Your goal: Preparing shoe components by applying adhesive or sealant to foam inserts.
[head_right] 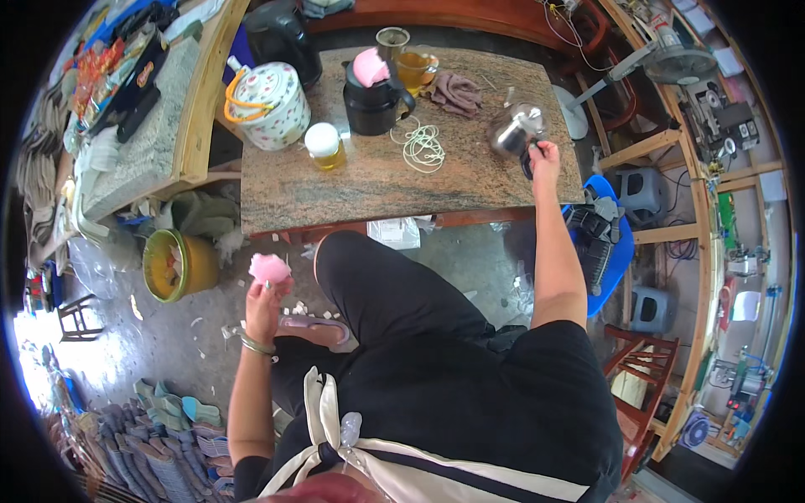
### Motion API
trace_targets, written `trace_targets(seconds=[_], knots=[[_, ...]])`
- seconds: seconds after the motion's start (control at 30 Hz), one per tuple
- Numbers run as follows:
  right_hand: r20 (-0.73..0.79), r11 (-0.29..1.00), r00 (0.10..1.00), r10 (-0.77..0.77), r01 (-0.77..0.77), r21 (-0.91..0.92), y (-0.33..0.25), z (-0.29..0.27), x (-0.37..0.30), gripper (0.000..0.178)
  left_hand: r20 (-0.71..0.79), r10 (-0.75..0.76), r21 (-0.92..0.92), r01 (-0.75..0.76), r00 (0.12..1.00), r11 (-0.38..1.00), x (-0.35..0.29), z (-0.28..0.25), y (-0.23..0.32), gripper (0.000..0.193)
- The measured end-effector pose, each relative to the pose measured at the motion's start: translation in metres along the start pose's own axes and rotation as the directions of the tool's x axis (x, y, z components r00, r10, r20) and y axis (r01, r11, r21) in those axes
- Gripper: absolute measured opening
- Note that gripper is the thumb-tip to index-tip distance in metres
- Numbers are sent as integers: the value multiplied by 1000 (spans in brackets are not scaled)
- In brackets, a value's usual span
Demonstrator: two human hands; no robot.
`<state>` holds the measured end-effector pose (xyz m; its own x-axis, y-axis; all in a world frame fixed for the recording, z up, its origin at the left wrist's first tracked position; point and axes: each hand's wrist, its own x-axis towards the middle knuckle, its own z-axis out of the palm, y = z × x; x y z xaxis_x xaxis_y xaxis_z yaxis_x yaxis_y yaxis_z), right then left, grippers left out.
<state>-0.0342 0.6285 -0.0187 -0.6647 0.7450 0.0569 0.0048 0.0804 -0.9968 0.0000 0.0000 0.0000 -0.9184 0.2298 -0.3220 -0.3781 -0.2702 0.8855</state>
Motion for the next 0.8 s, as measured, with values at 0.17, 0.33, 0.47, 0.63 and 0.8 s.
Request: trace_targets(seconds=[0.17,0.33,0.47,0.63,0.8], knots=[[151,999,988,-32,26,43,-20,-22,-17,23,-89,-2,-194,-16,996,981,-57,32,-31,29],[84,985,995,57,-43,-166,-32,0,6,30,-236,31,-192,-78,971,978,-87,10,-43,32],[168,983,981,102,-125,134,-21,11,19,18,-372,104,-169,-177,923,970,-115,-12,-39,36],[204,982,979,13,-51,183,7,3,43,14,-438,150,-248,-280,887,928,-126,-24,-40,36],[173,990,983,54,-75,118,5,11,52,25,-474,167,-243,-311,864,919,-123,-30,-48,36]])
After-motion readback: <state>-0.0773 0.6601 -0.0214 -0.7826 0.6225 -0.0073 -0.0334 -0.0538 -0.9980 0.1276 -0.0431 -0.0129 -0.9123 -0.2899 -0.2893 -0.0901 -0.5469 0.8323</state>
